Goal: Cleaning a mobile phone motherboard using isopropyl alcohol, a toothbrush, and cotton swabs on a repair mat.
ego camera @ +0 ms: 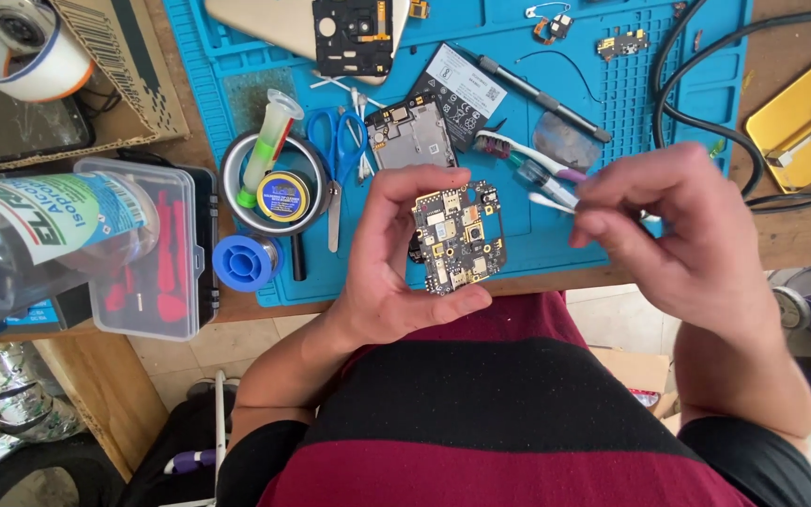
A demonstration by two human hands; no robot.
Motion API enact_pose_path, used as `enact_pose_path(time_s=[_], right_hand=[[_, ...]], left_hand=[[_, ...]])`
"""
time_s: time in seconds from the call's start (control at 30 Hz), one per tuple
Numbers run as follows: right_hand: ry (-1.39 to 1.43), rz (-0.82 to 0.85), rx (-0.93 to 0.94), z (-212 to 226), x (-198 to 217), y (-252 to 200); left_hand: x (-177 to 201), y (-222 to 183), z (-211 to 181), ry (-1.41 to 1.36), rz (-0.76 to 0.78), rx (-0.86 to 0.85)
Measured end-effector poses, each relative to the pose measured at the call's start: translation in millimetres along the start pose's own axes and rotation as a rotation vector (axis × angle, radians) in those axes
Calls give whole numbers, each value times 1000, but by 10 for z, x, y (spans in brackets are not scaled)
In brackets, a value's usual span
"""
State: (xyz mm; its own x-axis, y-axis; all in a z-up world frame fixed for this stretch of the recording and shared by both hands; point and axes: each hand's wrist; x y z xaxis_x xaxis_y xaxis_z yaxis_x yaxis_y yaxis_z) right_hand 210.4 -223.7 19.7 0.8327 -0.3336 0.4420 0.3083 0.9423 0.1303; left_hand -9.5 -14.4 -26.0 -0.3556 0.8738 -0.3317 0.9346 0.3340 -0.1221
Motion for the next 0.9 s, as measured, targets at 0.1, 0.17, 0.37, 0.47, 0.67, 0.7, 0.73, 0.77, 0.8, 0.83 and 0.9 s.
enact_pose_path(time_s=[0.1,0.17,0.37,0.47,0.67,0.7,0.73,0.77,0.8,0.83,0.9], right_hand=[[420,-324,-97,15,-237,-174],[484,-331,-57,-57,-277,-206],[734,-433,-1,-154,-363,-310],[851,-475,6,-201,-412,-341],[808,-533,100,-82,-568,-22],[753,-547,121,-47,-587,40],[752,-547,121,-41,-587,48],[727,-558,105,-33,-586,56],[701,-568,91,-28,-579,69],[699,-567,94,-5,-572,71],[723,-564,34,34,-550,98]], left_hand=[[-2,-10,-1,-42,22,7],[3,-4,-15,-32,35,-3],[9,-8,9,-1,63,-19],[11,-10,4,4,63,-16],[6,-11,20,-23,77,-28],[5,-13,30,-29,79,-31],[7,-14,32,-29,79,-32],[8,-16,32,-19,80,-36],[8,-8,32,-8,83,-43],[3,-17,32,-8,83,-46],[1,-16,25,-6,80,-36]])
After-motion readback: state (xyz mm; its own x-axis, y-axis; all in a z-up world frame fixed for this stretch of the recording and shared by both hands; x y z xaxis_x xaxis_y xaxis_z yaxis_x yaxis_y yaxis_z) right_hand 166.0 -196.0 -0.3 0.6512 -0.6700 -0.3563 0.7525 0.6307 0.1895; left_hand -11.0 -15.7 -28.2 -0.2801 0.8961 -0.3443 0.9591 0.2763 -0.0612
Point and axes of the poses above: each hand's wrist, its own y-axis towards the middle knuckle, its own x-axis out of the back of the hand, z = x × y, and after that the axes turned 7 degrees about x, right-handed
